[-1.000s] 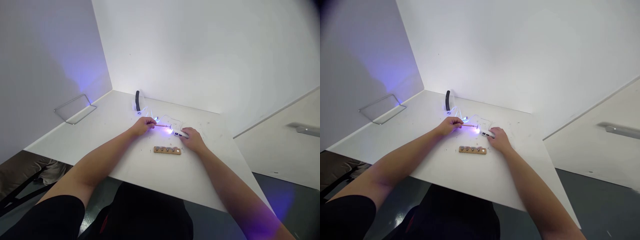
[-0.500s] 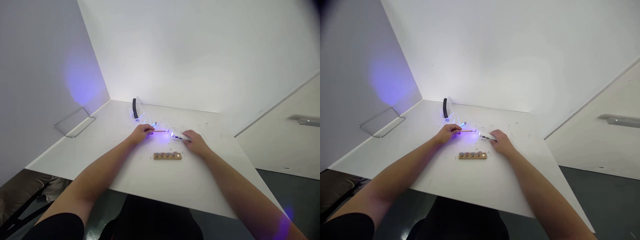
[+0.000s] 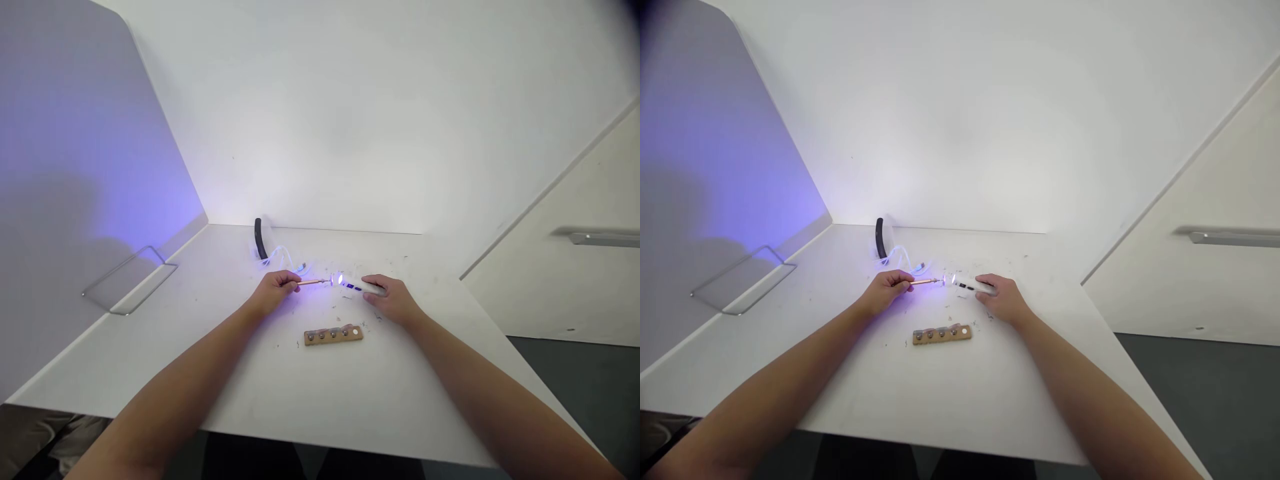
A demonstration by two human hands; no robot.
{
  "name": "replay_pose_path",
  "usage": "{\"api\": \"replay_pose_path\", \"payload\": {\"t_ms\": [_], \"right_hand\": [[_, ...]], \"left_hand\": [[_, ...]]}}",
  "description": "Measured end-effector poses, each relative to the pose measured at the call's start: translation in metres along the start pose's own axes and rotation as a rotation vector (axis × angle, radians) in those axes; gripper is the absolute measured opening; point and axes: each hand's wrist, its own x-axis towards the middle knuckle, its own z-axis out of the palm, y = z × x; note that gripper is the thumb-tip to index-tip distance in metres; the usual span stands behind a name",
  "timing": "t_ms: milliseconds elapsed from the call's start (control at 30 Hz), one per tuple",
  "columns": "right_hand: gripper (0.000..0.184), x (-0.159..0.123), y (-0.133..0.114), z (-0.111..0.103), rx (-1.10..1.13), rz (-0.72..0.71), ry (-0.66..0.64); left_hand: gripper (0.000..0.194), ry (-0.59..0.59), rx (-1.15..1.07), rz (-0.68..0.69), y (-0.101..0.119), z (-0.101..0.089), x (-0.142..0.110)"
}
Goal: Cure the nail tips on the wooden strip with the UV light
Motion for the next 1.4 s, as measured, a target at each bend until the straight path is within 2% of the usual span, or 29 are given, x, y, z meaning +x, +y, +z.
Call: {"api": "replay_pose_path", "payload": {"t_ms": [267, 467, 900, 1167, 1400], "right_hand": [[0.03, 0.0027, 0.0043, -0.0044, 0.196, 0.055, 0.006], [0.032, 0.0029, 0.0021, -0.0059, 0.231, 0.076, -0.018], [0.032, 0.0038, 0.0044, -0.0065, 0.329, 0.062, -0.017], [0.032, 0.0041, 0.0049, -0.0065, 0.37, 0.069, -0.009], [0.034, 0.0058, 0.01, -0.0063, 0.384, 0.068, -0.039]], "left_hand": [[0.023, 0.004, -0.045, -0.002, 0.0004, 0.0018, -0.0016], [0.024, 0.027, -0.091, -0.002, 0.0061, 0.0026, -0.0039], [0.021, -0.026, -0.079, 0.002, 0.0034, 0.0017, -0.0031], [0.023, -0.007, -0.096, -0.024, 0.0051, 0.0049, -0.0044], [0.021, 0.032, -0.107, 0.008, 0.0034, 0.0042, -0.0037]]}}
